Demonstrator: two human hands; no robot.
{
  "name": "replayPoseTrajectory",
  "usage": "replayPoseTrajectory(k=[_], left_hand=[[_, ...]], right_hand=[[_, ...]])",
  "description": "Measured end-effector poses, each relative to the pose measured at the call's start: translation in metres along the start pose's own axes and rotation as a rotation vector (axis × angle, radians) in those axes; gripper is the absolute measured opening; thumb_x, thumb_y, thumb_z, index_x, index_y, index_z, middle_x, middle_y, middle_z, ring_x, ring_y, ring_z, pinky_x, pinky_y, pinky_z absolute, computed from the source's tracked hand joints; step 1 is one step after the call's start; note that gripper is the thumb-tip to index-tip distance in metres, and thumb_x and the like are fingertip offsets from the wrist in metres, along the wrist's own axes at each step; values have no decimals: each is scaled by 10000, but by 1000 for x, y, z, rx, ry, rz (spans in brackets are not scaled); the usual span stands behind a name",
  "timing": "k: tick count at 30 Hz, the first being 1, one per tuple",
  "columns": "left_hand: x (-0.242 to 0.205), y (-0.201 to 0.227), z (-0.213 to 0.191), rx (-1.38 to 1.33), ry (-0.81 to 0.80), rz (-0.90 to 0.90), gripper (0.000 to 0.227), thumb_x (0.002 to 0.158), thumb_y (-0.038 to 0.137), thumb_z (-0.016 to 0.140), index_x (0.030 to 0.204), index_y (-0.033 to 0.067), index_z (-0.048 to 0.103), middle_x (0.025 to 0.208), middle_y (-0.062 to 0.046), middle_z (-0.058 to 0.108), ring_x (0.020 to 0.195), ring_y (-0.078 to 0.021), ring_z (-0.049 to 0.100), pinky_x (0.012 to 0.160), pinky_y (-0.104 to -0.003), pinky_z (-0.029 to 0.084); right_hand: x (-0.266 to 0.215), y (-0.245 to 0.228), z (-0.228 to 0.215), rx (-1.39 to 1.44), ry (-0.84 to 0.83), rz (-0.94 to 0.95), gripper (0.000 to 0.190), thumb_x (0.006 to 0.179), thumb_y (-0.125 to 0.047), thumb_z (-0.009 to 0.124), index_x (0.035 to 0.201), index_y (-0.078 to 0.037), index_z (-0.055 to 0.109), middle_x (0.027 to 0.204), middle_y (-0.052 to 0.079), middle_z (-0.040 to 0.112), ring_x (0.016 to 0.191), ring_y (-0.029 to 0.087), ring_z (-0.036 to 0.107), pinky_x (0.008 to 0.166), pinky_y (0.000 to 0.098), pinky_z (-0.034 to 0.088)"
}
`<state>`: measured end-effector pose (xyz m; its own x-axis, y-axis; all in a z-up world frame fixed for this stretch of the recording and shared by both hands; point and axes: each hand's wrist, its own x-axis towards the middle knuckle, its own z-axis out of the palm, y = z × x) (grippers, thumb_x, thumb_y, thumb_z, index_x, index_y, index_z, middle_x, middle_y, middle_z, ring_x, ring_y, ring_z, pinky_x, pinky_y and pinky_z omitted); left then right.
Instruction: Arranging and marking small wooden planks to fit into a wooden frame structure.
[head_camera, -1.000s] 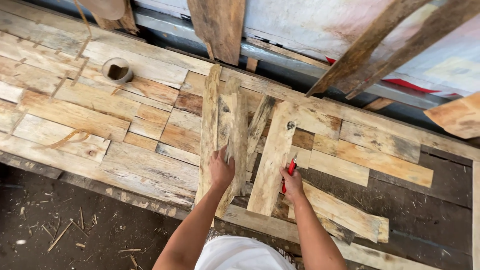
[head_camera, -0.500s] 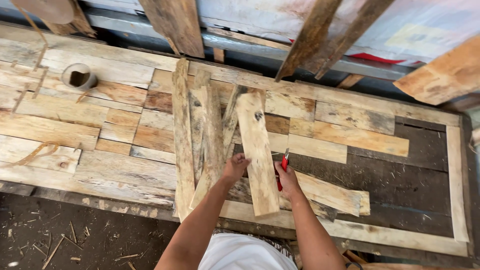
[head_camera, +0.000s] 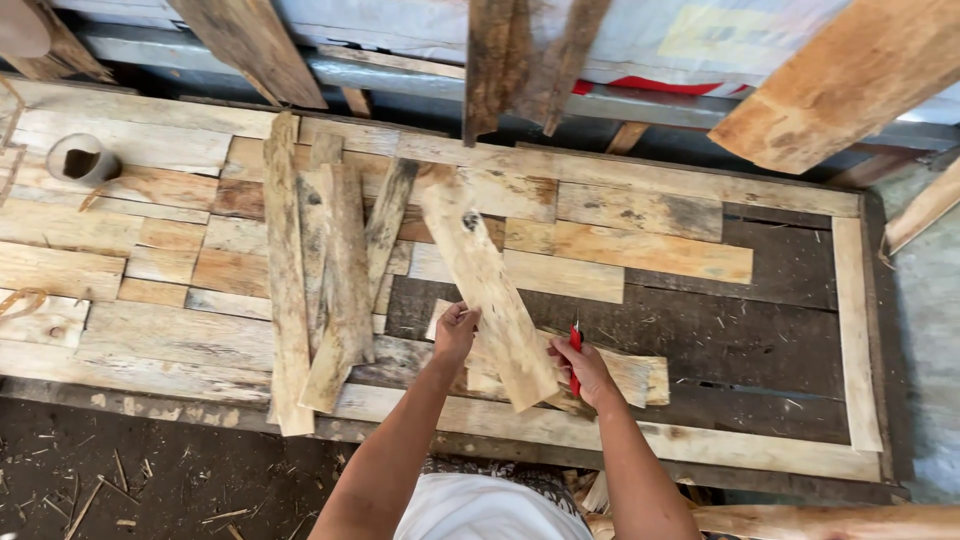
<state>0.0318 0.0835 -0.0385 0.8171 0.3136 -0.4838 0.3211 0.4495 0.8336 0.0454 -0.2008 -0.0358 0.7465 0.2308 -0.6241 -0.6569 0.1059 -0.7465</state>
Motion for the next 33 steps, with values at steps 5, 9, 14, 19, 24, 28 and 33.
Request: replayPoseTrajectory(k=[5, 9, 14, 19, 24, 28, 33], left_hand=[[-18, -38, 46, 85, -105, -16, 241, 1012, 187, 653, 1192, 53, 740, 779, 26, 640, 645, -62, 506, 568, -255, 409], [-38, -51, 70, 373, -163, 296, 293, 1053, 202, 589, 1275, 58, 714, 916, -79, 760, 767, -119, 651, 740, -296, 525], [-75, -19, 95, 941, -90, 550, 288, 987, 248, 574, 1203, 164, 745, 1026, -132, 769, 954, -363, 704, 825, -493, 515], [-79, 4, 113, 1182, -199, 470, 288, 959, 248, 564, 1169, 222, 759, 946, -100, 783, 943, -321, 713, 897, -527, 466], [-64, 11, 131, 1278, -225, 651, 344, 933, 220, 607, 1253, 261, 726, 1174, -50, 748, 1147, -277, 651, 984, -533, 435], [-58, 34, 164, 1387, -366, 636, 652, 843, 400, 765, 1432, 231, 543, 1360, -94, 603, 1288, -293, 541, 1089, -599, 336], [-25, -1, 175, 1620, -533, 567, 1071, 751, 565, 844, 1587, 259, 249, 1606, -102, 337, 1498, -302, 297, 1203, -629, 200]], right_hand=[[-21, -13, -44, 21, 29, -33, 325, 969, -319, 718, 1173, -66, 702, 977, 32, 768, 677, 50, 512, 555, 232, 412], [-30, -23, -64, 95, 137, -139, 424, 974, -345, 674, 1329, -112, 669, 1058, 29, 766, 681, 44, 520, 557, 217, 422], [-23, -18, -111, 263, 290, -236, 363, 978, -358, 676, 1274, -148, 657, 1021, 12, 730, 666, 58, 543, 536, 224, 427], [-15, -22, -134, 378, 368, -263, 212, 963, -293, 740, 1060, -126, 653, 855, -29, 646, 650, 83, 579, 500, 250, 410], [-2, -6, -146, 375, 403, -242, 185, 954, -259, 763, 969, -112, 651, 773, -2, 650, 613, 95, 556, 490, 244, 395], [17, -1, -153, 384, 437, -251, 202, 964, -267, 761, 964, -96, 652, 754, 30, 662, 597, 103, 535, 487, 245, 401], [16, -9, -145, 456, 453, -214, 165, 958, -256, 734, 992, -109, 668, 790, 8, 653, 660, 111, 597, 511, 259, 422]])
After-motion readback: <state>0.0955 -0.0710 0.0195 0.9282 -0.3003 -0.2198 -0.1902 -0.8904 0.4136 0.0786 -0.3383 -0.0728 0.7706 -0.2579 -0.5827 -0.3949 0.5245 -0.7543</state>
